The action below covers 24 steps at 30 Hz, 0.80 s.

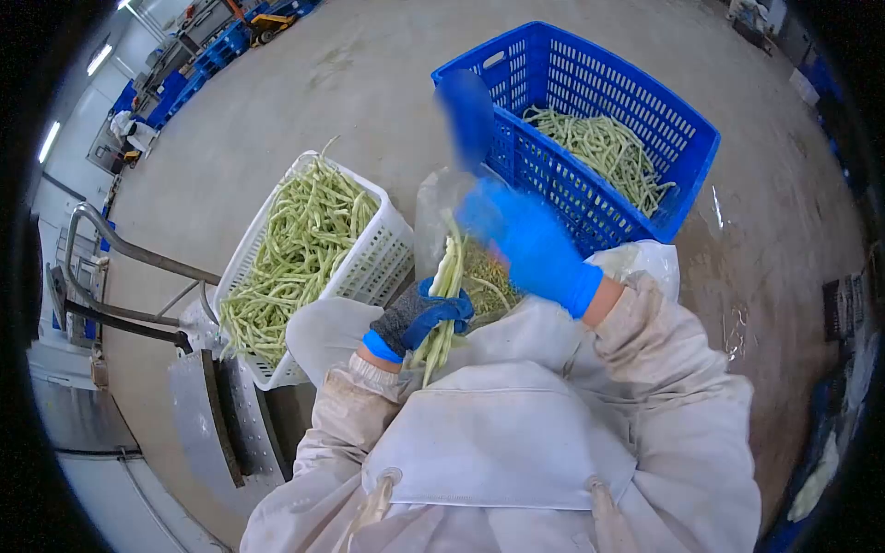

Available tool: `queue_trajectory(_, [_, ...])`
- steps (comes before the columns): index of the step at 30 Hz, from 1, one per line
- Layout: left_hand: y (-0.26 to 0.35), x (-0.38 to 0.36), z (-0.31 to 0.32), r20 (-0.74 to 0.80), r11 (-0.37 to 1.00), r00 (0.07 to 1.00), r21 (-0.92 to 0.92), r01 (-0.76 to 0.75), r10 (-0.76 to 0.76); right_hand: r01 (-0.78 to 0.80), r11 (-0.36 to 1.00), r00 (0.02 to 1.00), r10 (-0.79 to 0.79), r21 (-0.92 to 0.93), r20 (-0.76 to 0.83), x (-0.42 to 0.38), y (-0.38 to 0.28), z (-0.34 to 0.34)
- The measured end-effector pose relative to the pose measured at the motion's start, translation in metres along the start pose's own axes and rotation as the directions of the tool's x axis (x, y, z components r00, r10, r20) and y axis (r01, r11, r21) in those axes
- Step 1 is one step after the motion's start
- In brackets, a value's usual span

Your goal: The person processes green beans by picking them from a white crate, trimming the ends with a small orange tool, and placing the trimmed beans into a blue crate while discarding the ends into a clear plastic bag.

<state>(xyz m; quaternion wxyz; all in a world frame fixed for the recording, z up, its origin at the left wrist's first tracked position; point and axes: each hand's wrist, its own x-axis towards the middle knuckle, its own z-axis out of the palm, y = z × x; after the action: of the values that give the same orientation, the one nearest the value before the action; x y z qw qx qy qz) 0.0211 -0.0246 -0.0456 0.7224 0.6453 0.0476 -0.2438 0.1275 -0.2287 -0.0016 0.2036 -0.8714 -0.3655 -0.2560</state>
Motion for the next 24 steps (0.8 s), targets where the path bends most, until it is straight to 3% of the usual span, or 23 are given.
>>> queue_trajectory(3, [0.015,0.0,-0.001,0.03,0.992,0.998,0.118,0.044,-0.048,0.248,0.965,0.903,-0.198,-0.084,0.382,-0.014,0.022,0.023])
queue_trajectory(4, [0.016,0.0,-0.001,0.023,0.978,0.997,0.198,0.062,-0.068,-0.141,0.966,0.892,0.219,-0.216,0.396,-0.002,0.039,0.025])
queue_trajectory(5, [0.017,0.004,-0.004,0.02,0.979,0.998,0.196,0.051,-0.056,-0.132,0.967,0.896,0.211,-0.22,0.392,-0.001,0.046,0.024])
queue_trajectory(6, [0.012,0.005,-0.006,0.006,0.981,0.998,0.184,0.055,-0.057,-0.01,0.998,0.975,-0.002,0.055,0.222,0.009,0.031,0.003])
queue_trajectory(7, [0.006,0.002,-0.007,-0.005,0.981,0.997,0.177,0.075,-0.075,0.145,0.941,0.988,-0.151,0.305,-0.004,0.01,0.013,-0.009])
queue_trajectory(9, [0.015,0.001,-0.004,-0.004,0.979,0.999,0.199,0.034,-0.034,0.197,0.903,0.973,-0.228,0.382,0.036,0.009,-0.007,-0.008])
queue_trajectory(11, [0.019,0.002,-0.001,0.003,0.936,0.999,0.349,0.045,-0.05,0.193,0.872,0.924,-0.315,0.451,0.215,0.002,-0.013,-0.002])
queue_trajectory(14, [0.015,0.001,-0.003,-0.015,0.896,1.0,0.444,0.003,0.004,0.186,0.924,0.91,-0.291,0.334,0.297,-0.003,-0.006,0.004])
queue_trajectory(16, [0.015,-0.002,-0.001,-0.021,0.925,0.999,0.379,-0.024,0.034,0.193,0.942,0.891,-0.285,0.273,0.353,-0.005,-0.006,0.007])
queue_trajectory(18, [0.012,-0.002,0.001,-0.021,0.948,0.997,0.314,-0.057,0.067,0.225,0.883,0.925,-0.326,0.412,0.194,-0.007,-0.01,0.008])
queue_trajectory(19, [0.009,-0.001,0.001,-0.034,0.961,0.999,0.277,-0.022,0.032,0.224,0.884,0.926,-0.324,0.41,0.194,-0.007,-0.013,0.007])
queue_trajectory(22, [0.007,0.002,0.001,-0.02,0.973,1.0,0.23,0.019,-0.015,0.136,0.904,0.921,-0.266,0.405,0.285,-0.006,-0.015,0.008])
queue_trajectory(24, [0.008,0.002,0.001,0.002,0.975,1.0,0.221,0.026,-0.027,-0.014,0.875,0.879,-0.219,0.483,0.423,-0.007,-0.009,0.017])
